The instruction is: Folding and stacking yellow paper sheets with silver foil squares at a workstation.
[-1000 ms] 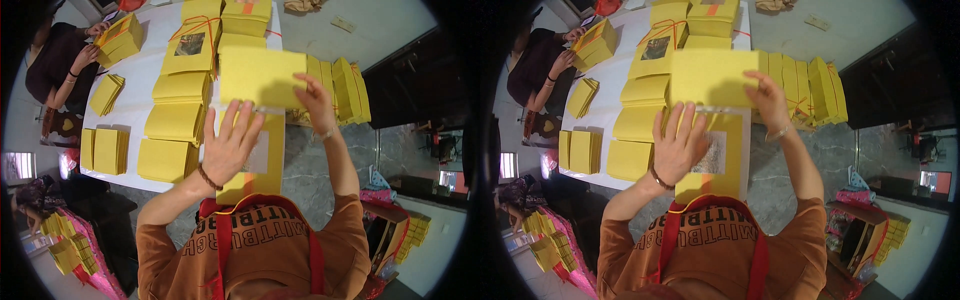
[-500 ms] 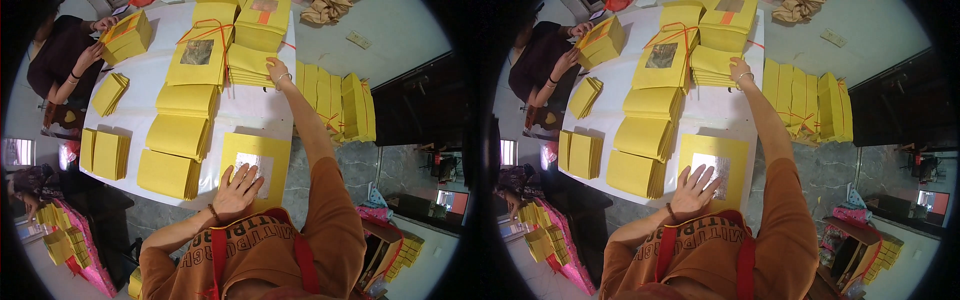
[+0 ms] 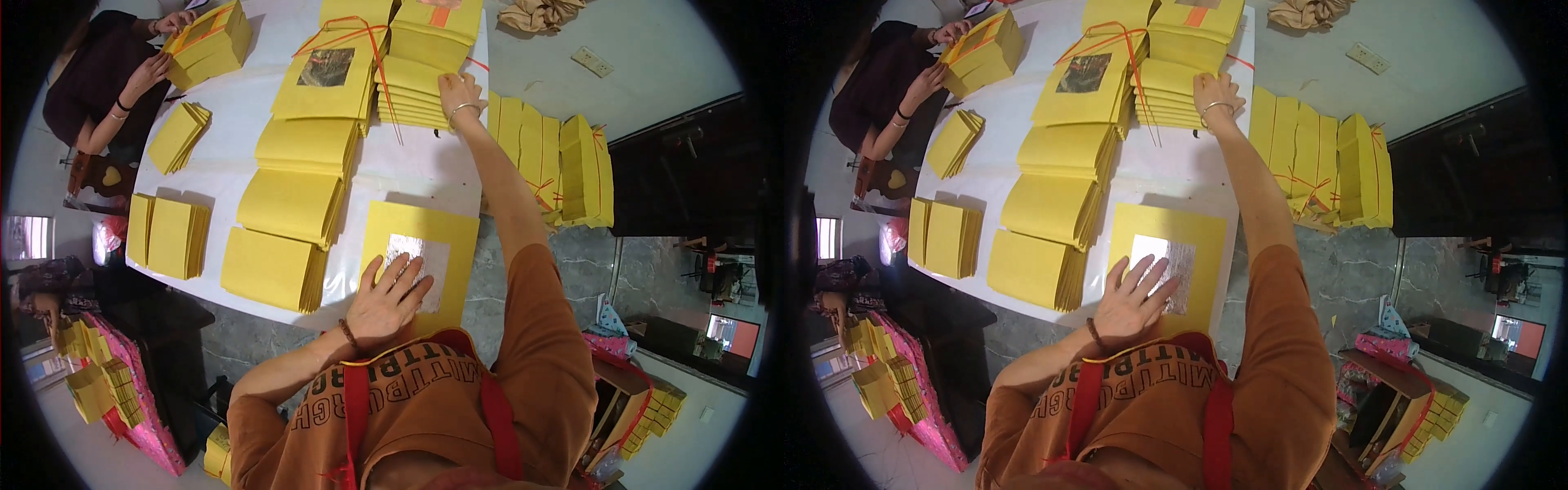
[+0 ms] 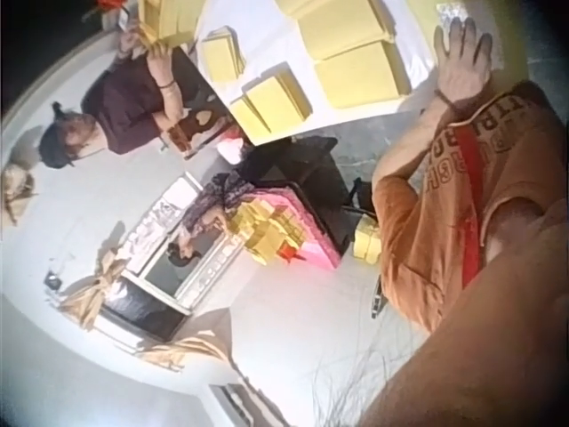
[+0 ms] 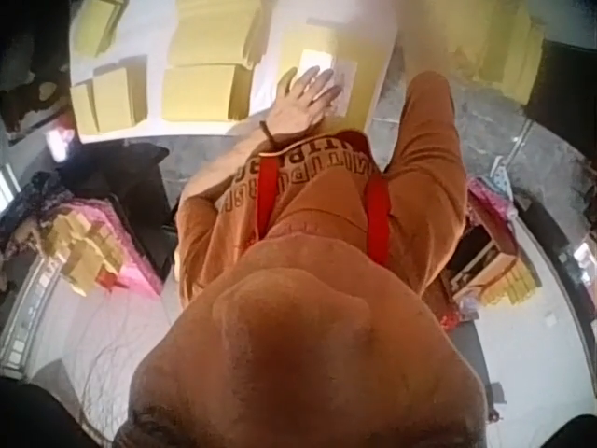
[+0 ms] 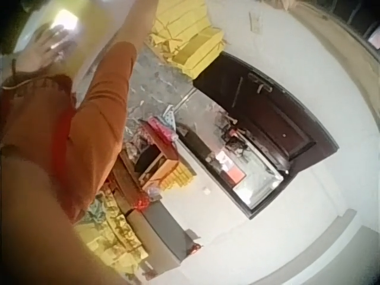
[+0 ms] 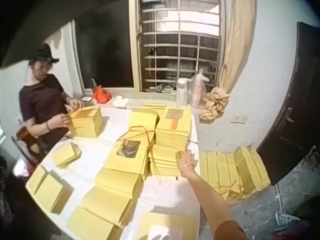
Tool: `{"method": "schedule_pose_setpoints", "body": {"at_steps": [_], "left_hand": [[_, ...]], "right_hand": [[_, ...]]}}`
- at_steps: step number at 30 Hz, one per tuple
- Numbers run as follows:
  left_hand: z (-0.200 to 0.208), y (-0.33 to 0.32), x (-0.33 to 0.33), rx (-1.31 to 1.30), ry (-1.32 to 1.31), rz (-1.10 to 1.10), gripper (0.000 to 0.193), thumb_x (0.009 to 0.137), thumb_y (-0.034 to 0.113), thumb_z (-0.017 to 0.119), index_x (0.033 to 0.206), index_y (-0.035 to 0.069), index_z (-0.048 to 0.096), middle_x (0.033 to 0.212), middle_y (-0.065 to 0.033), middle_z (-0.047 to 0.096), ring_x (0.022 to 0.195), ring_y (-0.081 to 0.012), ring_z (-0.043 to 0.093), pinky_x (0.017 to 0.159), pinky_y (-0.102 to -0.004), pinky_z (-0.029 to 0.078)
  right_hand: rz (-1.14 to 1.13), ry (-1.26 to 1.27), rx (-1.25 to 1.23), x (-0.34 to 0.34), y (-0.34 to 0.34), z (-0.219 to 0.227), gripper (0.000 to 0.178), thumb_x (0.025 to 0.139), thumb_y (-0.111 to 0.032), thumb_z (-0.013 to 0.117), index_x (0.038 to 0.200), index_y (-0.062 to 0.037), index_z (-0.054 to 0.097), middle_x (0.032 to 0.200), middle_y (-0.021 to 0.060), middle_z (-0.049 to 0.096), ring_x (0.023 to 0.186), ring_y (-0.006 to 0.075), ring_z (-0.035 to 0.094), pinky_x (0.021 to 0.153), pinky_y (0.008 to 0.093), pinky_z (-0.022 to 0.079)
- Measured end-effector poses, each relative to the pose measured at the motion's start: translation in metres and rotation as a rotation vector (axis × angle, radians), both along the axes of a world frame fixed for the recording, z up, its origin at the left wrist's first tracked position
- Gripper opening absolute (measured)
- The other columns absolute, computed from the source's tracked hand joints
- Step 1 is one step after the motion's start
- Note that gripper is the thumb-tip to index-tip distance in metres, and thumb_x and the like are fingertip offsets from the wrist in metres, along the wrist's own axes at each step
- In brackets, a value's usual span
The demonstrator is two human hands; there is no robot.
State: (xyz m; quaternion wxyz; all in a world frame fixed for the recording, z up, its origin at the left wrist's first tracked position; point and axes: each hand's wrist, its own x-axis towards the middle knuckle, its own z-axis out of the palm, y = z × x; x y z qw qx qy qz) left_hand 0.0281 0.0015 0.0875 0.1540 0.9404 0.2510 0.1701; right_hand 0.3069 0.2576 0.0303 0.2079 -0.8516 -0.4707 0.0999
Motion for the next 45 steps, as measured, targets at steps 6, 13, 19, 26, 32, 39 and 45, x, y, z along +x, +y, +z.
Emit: {"method": "schedule_pose_setpoints", "body": {"at_steps": [6,13,19,26,32,39,45], "left_hand": [[-0.008,0.001,-0.001,0.031,0.016,0.003,0.047,0.073,0.020,0.060,0.119,0.013,0.054,0.130,-0.0107,0.043,0.122,-0.0277,0.037,0.101,-0.0491,0.023],[-0.002,0.013,-0.007,-0.043,-0.010,-0.032,0.042,0.077,0.017,0.058,0.118,0.011,0.054,0.130,-0.0129,0.043,0.122,-0.0297,0.036,0.101,-0.0459,0.024],[-0.014,0.015,-0.045,-0.969,-0.595,0.432,0.063,0.095,0.044,0.031,0.141,0.002,0.017,0.143,-0.0155,0.024,0.132,-0.0252,0.024,0.107,-0.0359,0.018],[-0.023,-0.004,-0.055,-0.997,-0.525,0.237,0.076,0.092,0.054,0.021,0.140,-0.001,-0.003,0.147,-0.0189,0.001,0.137,-0.0268,0.002,0.110,-0.0346,0.007],[-0.022,-0.015,-0.059,-0.795,-0.458,0.243,0.072,0.092,0.053,0.023,0.138,0.001,0.007,0.146,-0.0183,0.005,0.135,-0.0275,0.004,0.109,-0.0355,0.007],[-0.015,-0.021,-0.064,-0.504,-0.421,0.279,0.063,0.091,0.048,0.036,0.136,0.003,0.031,0.143,-0.0194,0.023,0.132,-0.0301,0.020,0.108,-0.0390,0.015],[0.010,-0.031,-0.080,0.060,-0.045,-0.238,0.041,0.073,0.027,0.067,0.109,0.010,0.059,0.116,-0.0076,0.052,0.102,-0.0249,0.047,0.081,-0.0365,0.037]], "right_hand": [[0.292,-0.013,0.432,0.001,-0.075,0.033,0.036,0.085,-0.040,0.049,0.113,-0.0191,0.059,0.127,0.0103,0.045,0.116,0.0287,0.041,0.094,0.0445,0.032],[0.785,0.189,0.313,-0.054,-0.286,0.078,0.027,0.085,-0.019,0.055,0.109,-0.0087,0.059,0.117,0.0112,0.053,0.109,0.0264,0.048,0.093,0.0357,0.036],[0.180,0.846,0.421,-0.101,-0.367,0.033,0.046,0.092,-0.025,0.041,0.134,-0.0075,0.035,0.145,0.0135,0.021,0.135,0.0271,0.017,0.108,0.0357,0.016],[0.339,0.638,0.446,-0.120,-0.370,0.021,0.055,0.095,-0.035,0.028,0.139,-0.0035,0.022,0.148,0.0149,0.009,0.137,0.0292,0.006,0.109,0.0379,0.008],[0.329,0.711,0.524,-0.123,-0.371,0.018,0.054,0.095,-0.037,0.026,0.138,-0.0036,0.025,0.147,0.0133,0.013,0.136,0.0270,0.011,0.109,0.0376,0.011],[0.276,0.855,0.652,-0.125,-0.372,0.016,0.053,0.095,-0.038,0.026,0.136,-0.0048,0.031,0.144,0.0103,0.024,0.134,0.0229,0.019,0.108,0.0375,0.016],[0.382,0.550,0.482,-0.113,-0.383,0.014,0.053,0.094,-0.039,0.024,0.113,-0.0023,0.057,0.132,0.0108,0.044,0.129,0.0259,0.030,0.106,0.0373,0.022]]}}
